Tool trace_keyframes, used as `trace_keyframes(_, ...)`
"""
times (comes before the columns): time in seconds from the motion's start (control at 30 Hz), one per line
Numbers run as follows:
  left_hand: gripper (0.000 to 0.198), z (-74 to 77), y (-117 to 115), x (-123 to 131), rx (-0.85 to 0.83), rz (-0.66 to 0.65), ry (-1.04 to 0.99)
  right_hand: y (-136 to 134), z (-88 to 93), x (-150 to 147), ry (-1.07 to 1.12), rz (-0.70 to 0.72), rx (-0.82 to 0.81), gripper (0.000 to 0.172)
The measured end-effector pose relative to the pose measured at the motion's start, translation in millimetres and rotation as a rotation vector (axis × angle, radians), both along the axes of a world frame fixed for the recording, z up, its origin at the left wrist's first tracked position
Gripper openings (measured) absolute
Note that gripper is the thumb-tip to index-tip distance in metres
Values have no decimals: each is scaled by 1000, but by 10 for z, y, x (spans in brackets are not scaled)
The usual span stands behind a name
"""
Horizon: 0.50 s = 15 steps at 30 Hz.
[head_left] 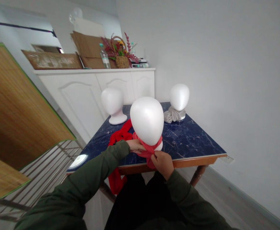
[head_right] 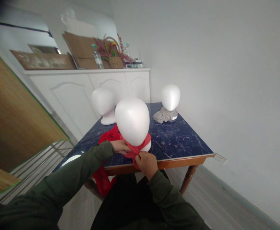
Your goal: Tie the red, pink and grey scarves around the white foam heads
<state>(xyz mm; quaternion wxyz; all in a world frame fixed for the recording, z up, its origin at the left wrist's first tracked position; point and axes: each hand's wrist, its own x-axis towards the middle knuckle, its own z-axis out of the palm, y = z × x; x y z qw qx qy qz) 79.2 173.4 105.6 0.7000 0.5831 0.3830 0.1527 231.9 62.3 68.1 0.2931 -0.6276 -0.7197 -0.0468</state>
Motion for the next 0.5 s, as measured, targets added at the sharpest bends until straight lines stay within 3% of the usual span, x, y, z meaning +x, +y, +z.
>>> trace_keyframes(0.13, 13, 100, 108, -36, 3, -28, 164, 130, -11, 114, -2, 5, -4, 26)
trace_keyframes(0.3, 29, 101, 72, -98, -121, 41, 59, 255, 8, 161, 19, -41, -25, 26)
trace_keyframes(0.5, 28, 45, 45, -156, -271, 61, -80, 339, -34, 230, 43, -107, -52, 26)
